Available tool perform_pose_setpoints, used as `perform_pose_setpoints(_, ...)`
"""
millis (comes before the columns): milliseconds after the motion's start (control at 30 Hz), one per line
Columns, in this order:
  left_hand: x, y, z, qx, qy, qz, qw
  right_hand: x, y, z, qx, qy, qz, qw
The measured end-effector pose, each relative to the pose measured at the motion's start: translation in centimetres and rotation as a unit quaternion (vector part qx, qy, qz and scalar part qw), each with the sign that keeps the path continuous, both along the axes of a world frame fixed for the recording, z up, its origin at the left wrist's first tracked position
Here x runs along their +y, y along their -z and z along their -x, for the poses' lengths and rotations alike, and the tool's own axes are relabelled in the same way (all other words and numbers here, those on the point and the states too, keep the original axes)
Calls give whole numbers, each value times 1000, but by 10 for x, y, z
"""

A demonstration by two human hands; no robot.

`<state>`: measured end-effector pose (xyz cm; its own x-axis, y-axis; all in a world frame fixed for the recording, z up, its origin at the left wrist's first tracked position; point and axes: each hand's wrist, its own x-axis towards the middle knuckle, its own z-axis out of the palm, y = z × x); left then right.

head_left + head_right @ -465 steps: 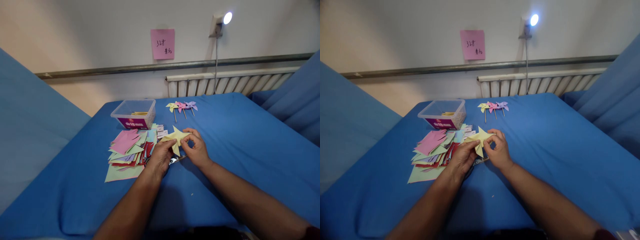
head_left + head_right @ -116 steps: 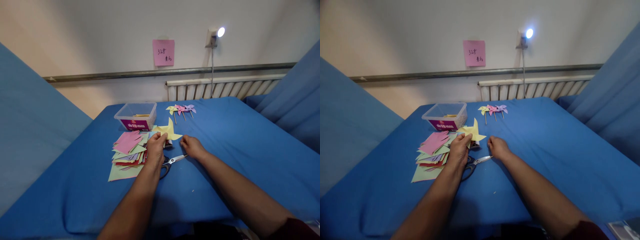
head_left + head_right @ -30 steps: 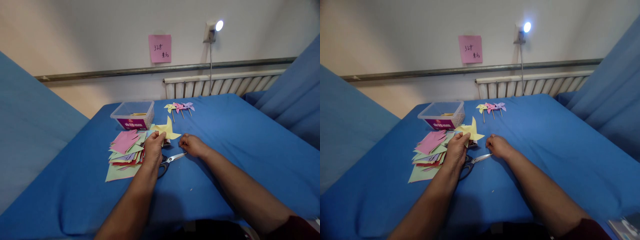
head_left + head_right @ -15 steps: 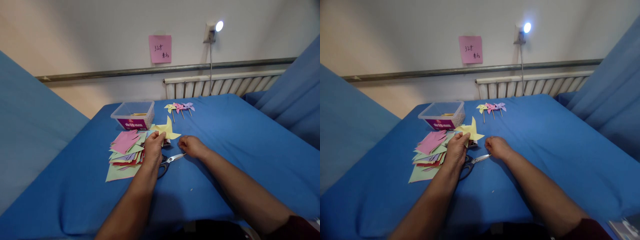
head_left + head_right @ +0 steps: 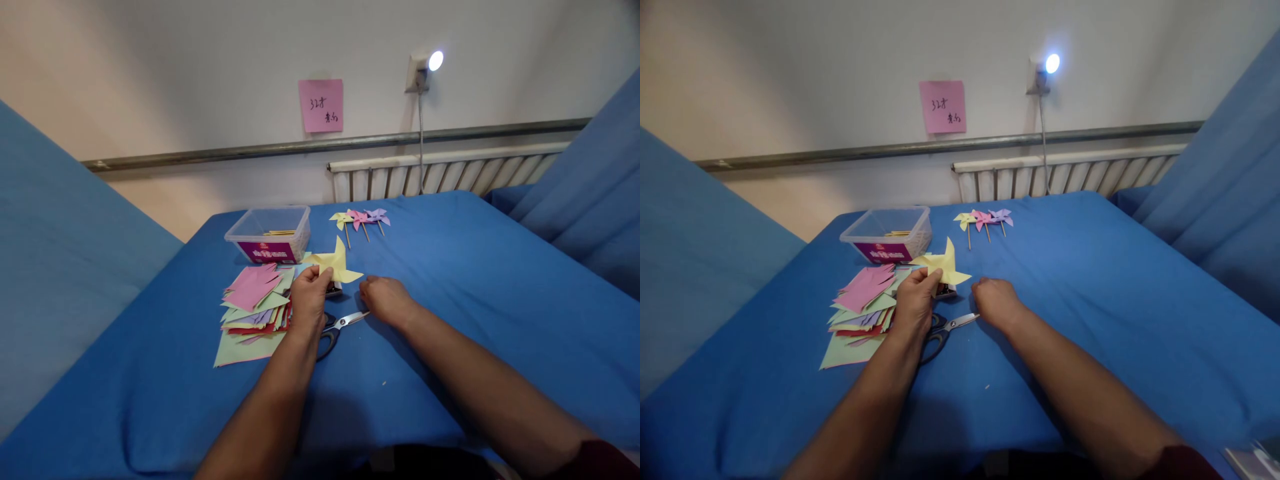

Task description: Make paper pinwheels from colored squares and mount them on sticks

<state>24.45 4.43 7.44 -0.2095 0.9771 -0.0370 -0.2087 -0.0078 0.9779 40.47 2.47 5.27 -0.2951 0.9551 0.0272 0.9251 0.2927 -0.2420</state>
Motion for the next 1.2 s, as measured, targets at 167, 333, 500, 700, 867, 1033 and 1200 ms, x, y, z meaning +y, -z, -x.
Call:
perform_pose_setpoints(167, 0, -1, 0, 28, -8, -9, 1000, -6, -8, 4, -41, 17, 9, 999)
perform_pose_setpoints(333, 0, -1, 0, 46, -14, -10, 999, -9, -16, 5, -79, 16, 2, 997)
perform_pose_setpoints(500, 0, -1, 0, 39, -11, -8, 999, -3, -10, 1, -40, 12, 16, 999)
perform_pose_setpoints(700, 1, 1, 0, 37, -12, -9, 999, 5, -2, -6, 16, 28, 35, 999)
perform_pose_setpoints(867, 1, 2, 0, 35, -7, -12, 999, 7, 1, -8, 43, 37, 34, 998)
perform_pose_setpoints(1033, 0, -2, 0, 41, -11, -10, 999, 9, 5, -13, 65, 48, -2, 997)
perform_pose_setpoints(1200, -2, -1, -1, 63, -9, -15, 998, 8, -2, -16, 243, 101, -139, 955)
